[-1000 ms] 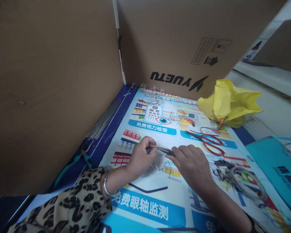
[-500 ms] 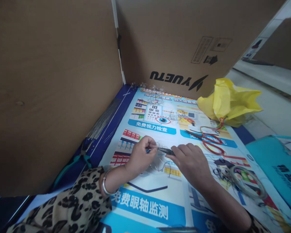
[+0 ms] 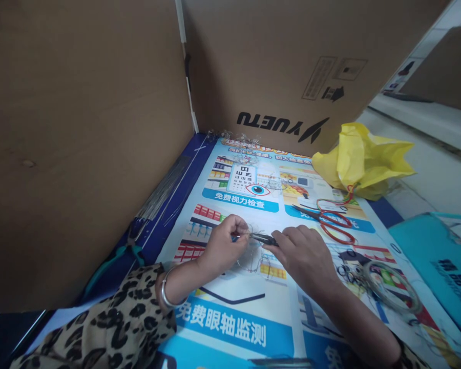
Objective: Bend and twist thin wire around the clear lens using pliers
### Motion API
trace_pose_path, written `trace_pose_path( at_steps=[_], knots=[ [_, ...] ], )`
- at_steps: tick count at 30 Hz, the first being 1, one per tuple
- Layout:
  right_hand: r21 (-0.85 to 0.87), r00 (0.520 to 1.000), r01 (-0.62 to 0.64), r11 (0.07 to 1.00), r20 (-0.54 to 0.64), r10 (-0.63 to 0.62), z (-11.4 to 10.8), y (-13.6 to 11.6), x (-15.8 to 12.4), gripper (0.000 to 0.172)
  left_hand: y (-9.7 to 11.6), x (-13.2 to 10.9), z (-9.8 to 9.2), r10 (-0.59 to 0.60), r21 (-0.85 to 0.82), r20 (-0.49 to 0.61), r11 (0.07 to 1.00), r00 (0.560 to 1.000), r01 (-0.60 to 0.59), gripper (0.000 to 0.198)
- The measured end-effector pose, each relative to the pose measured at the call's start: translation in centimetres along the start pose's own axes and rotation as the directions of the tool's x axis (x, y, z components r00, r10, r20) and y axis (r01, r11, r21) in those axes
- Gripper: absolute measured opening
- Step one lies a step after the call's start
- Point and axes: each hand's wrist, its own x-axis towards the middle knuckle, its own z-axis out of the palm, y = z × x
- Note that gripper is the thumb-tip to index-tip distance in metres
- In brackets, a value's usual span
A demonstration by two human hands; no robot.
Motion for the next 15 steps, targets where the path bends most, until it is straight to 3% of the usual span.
trace_pose_path(
  at_steps=[15],
  knots=[
    [0.05, 0.997, 0.058, 0.997, 0.04, -0.06, 0.24, 0.77, -0.13, 0.029, -0.59, 0.25, -0.43, 0.06, 0.045, 0.116, 0.997, 0.991, -0.066, 0.006]
  ],
)
